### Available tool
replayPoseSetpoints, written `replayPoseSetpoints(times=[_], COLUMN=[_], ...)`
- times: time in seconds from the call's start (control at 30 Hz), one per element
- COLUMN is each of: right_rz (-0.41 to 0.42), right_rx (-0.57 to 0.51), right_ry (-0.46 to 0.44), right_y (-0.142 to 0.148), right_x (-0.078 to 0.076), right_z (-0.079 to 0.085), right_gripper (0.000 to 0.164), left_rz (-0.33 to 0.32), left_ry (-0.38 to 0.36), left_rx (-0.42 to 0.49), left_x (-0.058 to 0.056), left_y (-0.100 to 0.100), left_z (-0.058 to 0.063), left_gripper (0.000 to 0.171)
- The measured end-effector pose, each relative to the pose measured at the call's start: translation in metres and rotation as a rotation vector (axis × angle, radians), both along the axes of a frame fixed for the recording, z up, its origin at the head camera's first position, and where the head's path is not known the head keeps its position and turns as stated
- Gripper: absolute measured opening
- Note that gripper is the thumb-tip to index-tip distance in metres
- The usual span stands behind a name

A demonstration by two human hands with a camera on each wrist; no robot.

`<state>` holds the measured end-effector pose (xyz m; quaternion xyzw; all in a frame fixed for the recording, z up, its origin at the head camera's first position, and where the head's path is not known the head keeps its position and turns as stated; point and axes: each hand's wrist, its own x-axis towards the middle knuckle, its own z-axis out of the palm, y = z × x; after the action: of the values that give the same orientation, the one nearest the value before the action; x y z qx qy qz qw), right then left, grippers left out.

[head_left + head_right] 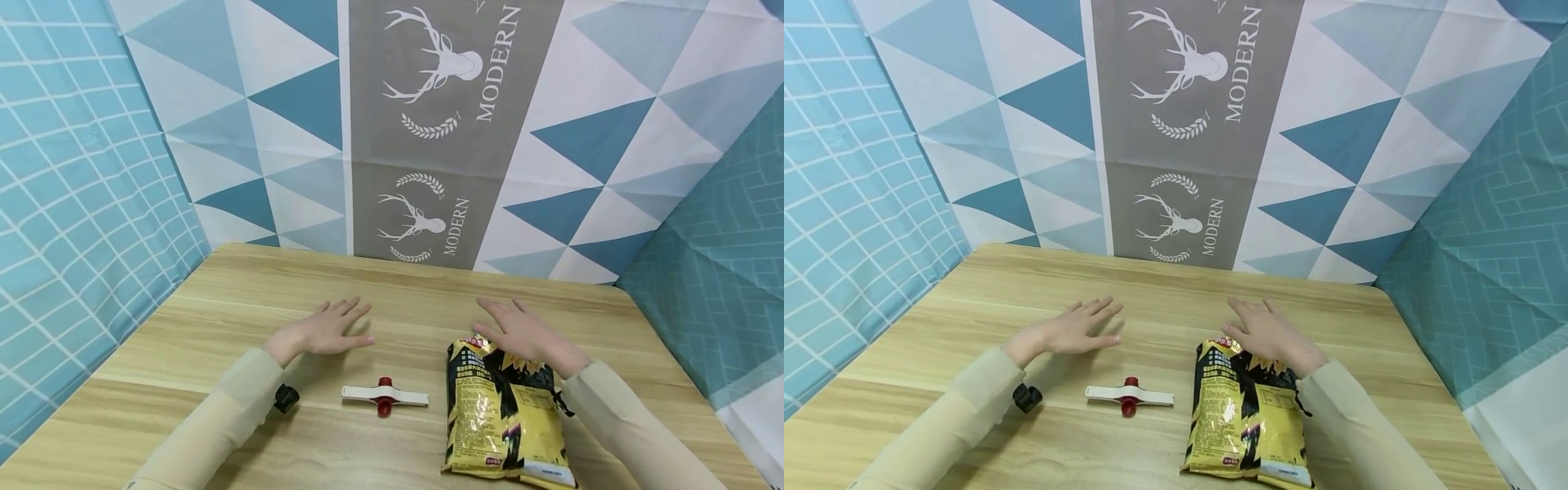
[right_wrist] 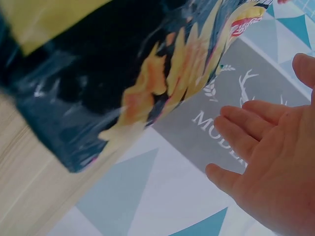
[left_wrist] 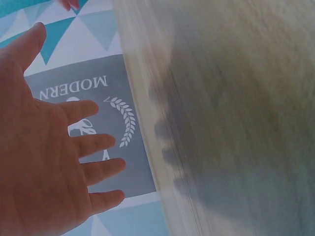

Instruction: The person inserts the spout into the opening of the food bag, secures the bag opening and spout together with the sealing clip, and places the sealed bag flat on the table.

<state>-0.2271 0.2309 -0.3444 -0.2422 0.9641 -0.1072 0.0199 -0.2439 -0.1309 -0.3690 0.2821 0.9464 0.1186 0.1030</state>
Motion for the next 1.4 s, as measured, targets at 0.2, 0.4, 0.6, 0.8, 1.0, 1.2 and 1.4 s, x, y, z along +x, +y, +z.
replayPoseSetpoints(times=[0.2, 0.4, 0.6, 0.8, 1.0, 1.2, 1.4], right_rz=[0.008, 0.017, 0.037, 0.06, 0.097, 0.124, 0.152], right_rx=[0.031, 0.046, 0.056, 0.059, 0.084, 0.084, 0.077], right_ry=[0.002, -0.014, -0.023, -0.033, -0.037, -0.073, -0.096], right_y=[-0.007, -0.014, -0.021, -0.028, -0.037, -0.045, -0.052], right_x=[0.003, 0.006, 0.009, 0.014, 0.019, 0.025, 0.028], right_z=[0.003, 0.004, 0.005, 0.005, 0.006, 0.006, 0.006], right_gripper=[0.069, 0.065, 0.068, 0.067, 0.07, 0.069, 0.069], left_rz=[-0.013, -0.033, -0.041, -0.024, -0.024, -0.046, -0.052], left_ry=[-0.002, -0.02, -0.021, -0.061, -0.072, -0.069, -0.068], left_rx=[-0.007, -0.003, -0.023, -0.012, -0.022, -0.012, -0.027], left_x=[0.003, 0.004, 0.006, 0.011, 0.017, 0.021, 0.023], left_y=[0.005, 0.015, 0.02, 0.021, 0.023, 0.025, 0.027], left_z=[0.002, 0.005, 0.004, 0.007, 0.008, 0.009, 0.01], left_gripper=[0.079, 0.08, 0.082, 0.08, 0.078, 0.077, 0.077])
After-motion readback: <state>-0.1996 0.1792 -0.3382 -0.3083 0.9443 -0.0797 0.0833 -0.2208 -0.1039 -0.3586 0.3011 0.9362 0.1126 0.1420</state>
